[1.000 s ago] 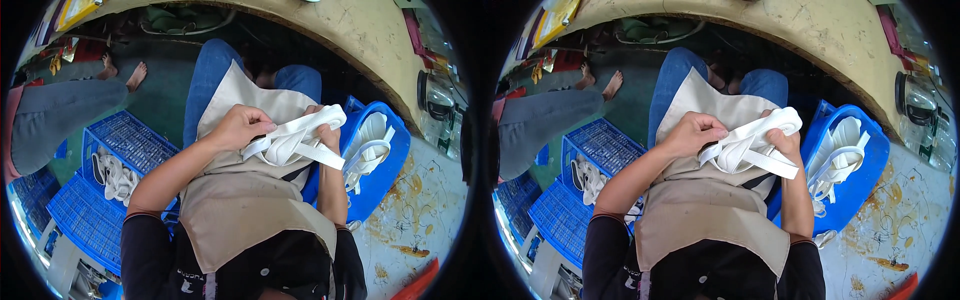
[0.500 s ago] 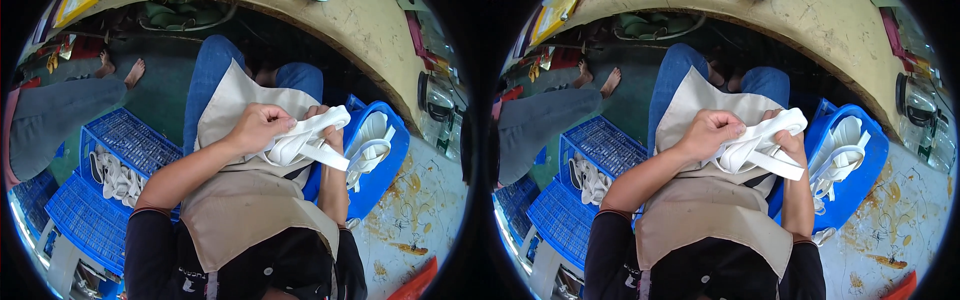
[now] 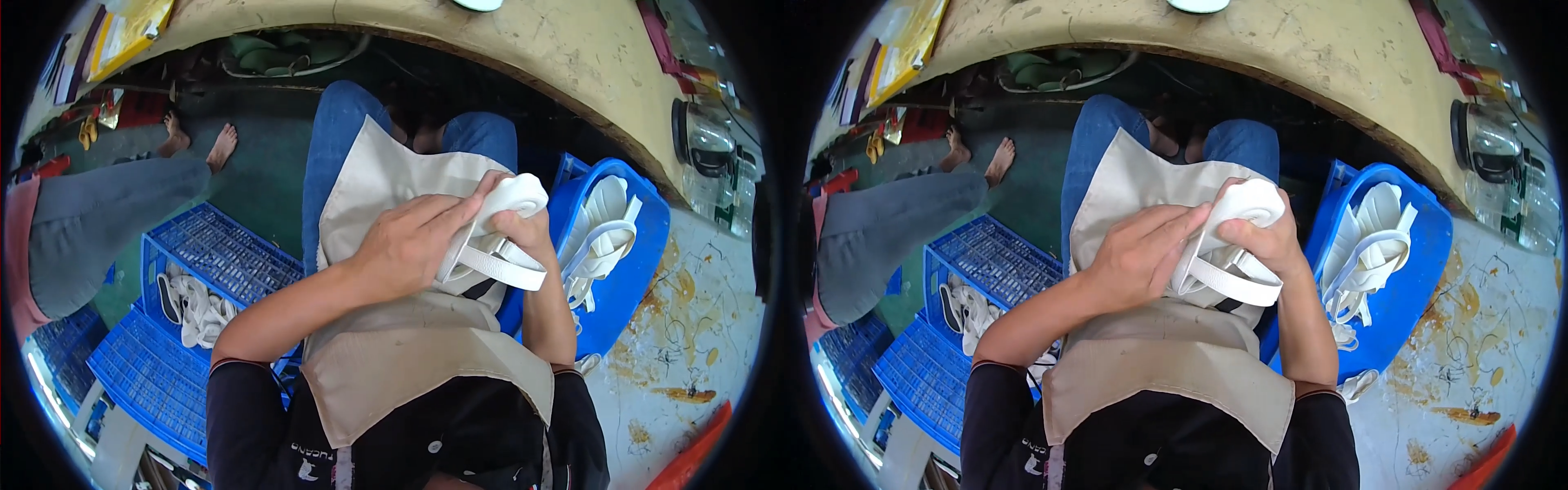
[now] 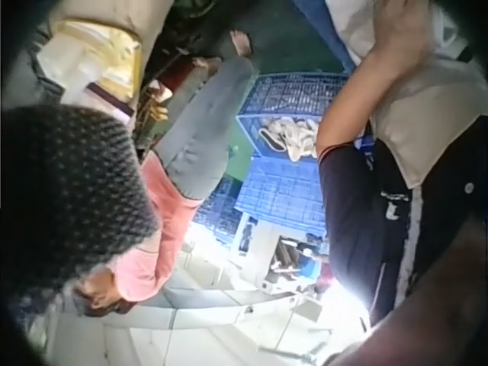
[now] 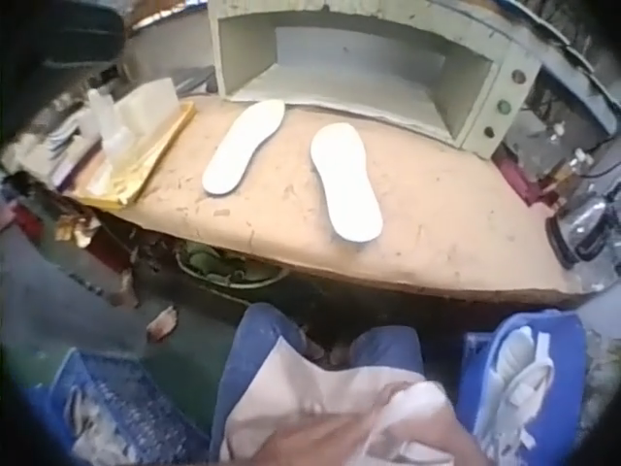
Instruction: Assembling white sandals by manually fitting the upper straps onto the insoles at a workbench.
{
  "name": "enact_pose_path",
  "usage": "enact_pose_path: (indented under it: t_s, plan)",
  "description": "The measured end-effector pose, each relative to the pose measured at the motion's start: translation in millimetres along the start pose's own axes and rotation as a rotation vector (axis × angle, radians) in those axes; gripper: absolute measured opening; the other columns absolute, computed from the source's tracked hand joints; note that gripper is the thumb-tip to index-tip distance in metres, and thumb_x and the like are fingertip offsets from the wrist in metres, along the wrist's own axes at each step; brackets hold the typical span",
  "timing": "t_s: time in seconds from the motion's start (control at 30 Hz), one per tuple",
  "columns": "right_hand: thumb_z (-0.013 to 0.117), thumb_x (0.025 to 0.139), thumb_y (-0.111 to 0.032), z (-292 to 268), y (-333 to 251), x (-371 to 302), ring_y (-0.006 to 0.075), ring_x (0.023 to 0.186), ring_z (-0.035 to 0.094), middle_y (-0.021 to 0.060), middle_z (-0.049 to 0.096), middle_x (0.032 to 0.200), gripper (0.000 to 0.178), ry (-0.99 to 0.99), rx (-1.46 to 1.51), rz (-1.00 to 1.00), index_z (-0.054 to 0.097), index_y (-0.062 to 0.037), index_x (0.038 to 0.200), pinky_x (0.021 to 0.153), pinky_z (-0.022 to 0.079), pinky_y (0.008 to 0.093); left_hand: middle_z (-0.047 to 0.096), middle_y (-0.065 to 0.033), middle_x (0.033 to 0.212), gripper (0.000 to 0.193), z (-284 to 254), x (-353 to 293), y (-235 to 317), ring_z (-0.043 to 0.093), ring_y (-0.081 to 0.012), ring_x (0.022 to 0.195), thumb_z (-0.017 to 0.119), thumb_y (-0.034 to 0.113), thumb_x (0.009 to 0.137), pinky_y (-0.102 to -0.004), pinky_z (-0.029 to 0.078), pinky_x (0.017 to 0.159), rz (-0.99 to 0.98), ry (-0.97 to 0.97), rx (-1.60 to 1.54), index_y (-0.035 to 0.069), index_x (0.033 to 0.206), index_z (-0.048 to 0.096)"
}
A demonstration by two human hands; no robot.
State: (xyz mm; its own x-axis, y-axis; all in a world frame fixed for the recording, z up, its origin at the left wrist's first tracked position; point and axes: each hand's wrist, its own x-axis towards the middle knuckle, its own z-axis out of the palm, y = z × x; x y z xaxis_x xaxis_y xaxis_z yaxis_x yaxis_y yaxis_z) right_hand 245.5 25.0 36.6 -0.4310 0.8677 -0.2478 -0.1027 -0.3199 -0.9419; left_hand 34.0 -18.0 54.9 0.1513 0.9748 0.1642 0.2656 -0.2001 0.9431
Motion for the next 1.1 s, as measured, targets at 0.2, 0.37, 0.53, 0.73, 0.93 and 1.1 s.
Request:
enact_pose_path:
  t_s: [0.2,0.37,0.53,0.73,0.93,1.1]
  plan:
    - [0.081,0.072,-0.019,31.0,-31.5,22.2,0.0151,0.065,0.058,0.0078,0.070,0.079,0.031,0.099,-0.190,0.054,0.071,0.0028,0.091,0.064,0.050,0.0279,0.068,-0.0117,0.092,0.034,-31.8,-8.9,1.1,0.061,-0.0245,0.067,0.059,-0.002,0.086,-0.0313,0.051,0.064,0.015,-0.236,0.233,0.001,0.120,0.064]
    - [0.081,0.074,-0.025,53.2,-55.8,39.7,0.0189,0.063,0.060,0.0107,0.071,0.076,0.035,0.053,-0.364,0.074,0.072,0.0040,0.090,0.063,0.051,0.0309,0.069,-0.0127,0.090,0.025,-69.9,20.5,15.0,0.061,-0.0255,0.066,0.061,0.002,0.087,-0.0310,0.050,0.062,-0.103,-0.217,0.284,0.001,0.111,0.069]
    - [0.079,0.076,-0.032,68.3,-63.4,45.4,0.0250,0.061,0.063,0.0143,0.071,0.074,0.039,0.004,-0.560,0.049,0.072,0.0044,0.088,0.061,0.051,0.0344,0.070,-0.0099,0.088,0.016,-95.9,67.1,46.3,0.058,-0.0192,0.067,0.062,0.005,0.090,-0.0258,0.047,0.063,0.074,-0.085,0.378,-0.004,0.100,0.071]
    - [0.077,0.077,-0.038,81.8,-74.5,46.1,0.0311,0.061,0.064,0.0174,0.071,0.074,0.044,-0.084,-0.643,0.030,0.073,0.0044,0.087,0.061,0.051,0.0380,0.070,-0.0054,0.083,0.015,-117.1,93.3,62.9,0.056,-0.0118,0.066,0.065,0.007,0.093,-0.0206,0.046,0.064,-0.550,-0.390,0.080,-0.005,0.097,0.073]
    - [0.077,0.076,-0.038,83.3,-75.2,53.4,0.0320,0.062,0.066,0.0177,0.072,0.076,0.044,-0.176,-0.528,0.079,0.073,0.0039,0.087,0.061,0.052,0.0386,0.069,-0.0038,0.081,0.016,-115.7,89.3,42.0,0.057,-0.0085,0.068,0.067,0.009,0.093,-0.0199,0.047,0.065,-0.622,-0.184,-0.116,-0.006,0.095,0.073]
    - [0.077,0.076,-0.037,88.4,-79.6,53.7,0.0323,0.062,0.066,0.0175,0.072,0.076,0.042,-0.266,-0.633,0.104,0.073,0.0032,0.085,0.062,0.052,0.0389,0.072,-0.0063,0.085,0.015,-122.2,86.2,52.8,0.060,-0.0130,0.067,0.073,0.009,0.086,-0.0241,0.050,0.065,-0.833,-0.265,-0.145,-0.006,0.091,0.073]
